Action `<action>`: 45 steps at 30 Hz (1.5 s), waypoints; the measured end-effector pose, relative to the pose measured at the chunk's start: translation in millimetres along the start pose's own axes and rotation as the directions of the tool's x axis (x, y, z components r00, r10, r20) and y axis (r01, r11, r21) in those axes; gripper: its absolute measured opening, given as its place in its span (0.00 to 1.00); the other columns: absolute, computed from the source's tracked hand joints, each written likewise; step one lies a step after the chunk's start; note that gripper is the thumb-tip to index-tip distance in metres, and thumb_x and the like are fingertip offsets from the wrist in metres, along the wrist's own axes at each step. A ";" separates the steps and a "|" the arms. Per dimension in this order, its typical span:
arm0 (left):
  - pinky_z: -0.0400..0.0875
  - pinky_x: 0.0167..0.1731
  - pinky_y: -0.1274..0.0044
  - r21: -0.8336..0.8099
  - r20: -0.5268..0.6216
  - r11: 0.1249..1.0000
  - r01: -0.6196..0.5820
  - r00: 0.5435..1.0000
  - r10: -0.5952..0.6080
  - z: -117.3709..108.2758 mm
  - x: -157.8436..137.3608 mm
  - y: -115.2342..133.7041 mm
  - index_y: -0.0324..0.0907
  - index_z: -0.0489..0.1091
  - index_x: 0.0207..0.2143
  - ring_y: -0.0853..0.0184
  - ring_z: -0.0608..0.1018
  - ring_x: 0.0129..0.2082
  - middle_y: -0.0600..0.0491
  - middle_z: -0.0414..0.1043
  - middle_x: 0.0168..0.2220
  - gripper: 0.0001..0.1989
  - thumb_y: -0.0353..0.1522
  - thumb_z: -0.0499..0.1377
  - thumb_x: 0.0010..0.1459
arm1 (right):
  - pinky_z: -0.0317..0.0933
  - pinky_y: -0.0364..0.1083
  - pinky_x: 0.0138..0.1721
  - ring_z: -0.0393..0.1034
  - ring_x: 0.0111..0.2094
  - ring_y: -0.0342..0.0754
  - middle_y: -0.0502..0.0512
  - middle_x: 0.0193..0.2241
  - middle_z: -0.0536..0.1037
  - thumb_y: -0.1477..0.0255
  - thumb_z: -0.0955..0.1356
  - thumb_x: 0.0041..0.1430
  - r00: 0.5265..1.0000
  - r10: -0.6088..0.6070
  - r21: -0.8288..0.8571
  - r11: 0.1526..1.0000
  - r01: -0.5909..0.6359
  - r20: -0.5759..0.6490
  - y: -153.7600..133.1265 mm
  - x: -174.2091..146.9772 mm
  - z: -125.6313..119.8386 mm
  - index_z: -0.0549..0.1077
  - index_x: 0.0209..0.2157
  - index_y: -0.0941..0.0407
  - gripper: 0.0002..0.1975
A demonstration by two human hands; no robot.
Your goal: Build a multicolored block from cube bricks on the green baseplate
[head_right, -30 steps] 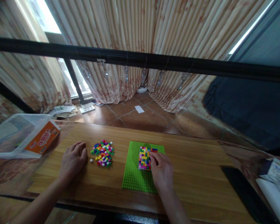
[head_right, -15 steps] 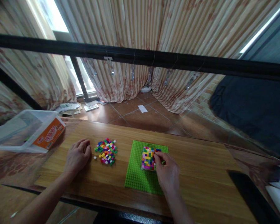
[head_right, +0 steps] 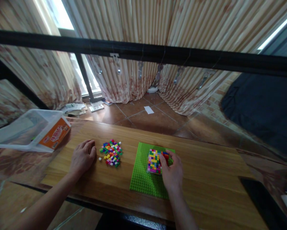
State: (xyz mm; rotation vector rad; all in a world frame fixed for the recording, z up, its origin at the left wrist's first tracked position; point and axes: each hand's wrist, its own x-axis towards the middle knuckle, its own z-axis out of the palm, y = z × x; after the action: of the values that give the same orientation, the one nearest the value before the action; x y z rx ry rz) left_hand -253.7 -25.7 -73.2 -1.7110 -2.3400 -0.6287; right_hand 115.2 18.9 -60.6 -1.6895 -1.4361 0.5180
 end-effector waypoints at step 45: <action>0.58 0.61 0.63 -0.409 0.165 0.894 -0.182 0.949 0.269 -4.3 -22.8 47.3 0.41 0.63 0.58 0.62 0.65 0.60 0.45 0.67 0.58 0.21 0.34 0.42 0.66 | 0.57 0.52 0.58 0.64 0.54 0.49 0.59 0.50 0.74 0.72 0.58 0.66 0.492 -0.664 0.332 0.727 0.600 0.564 -103.9 -35.0 142.0 0.72 0.49 0.56 0.16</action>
State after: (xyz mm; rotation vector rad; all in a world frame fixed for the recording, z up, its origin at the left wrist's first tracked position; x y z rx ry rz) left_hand -202.3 -35.5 -67.0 -2.2946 -2.2040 -0.9576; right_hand -63.7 31.6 -64.4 -0.7566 -2.3623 0.7653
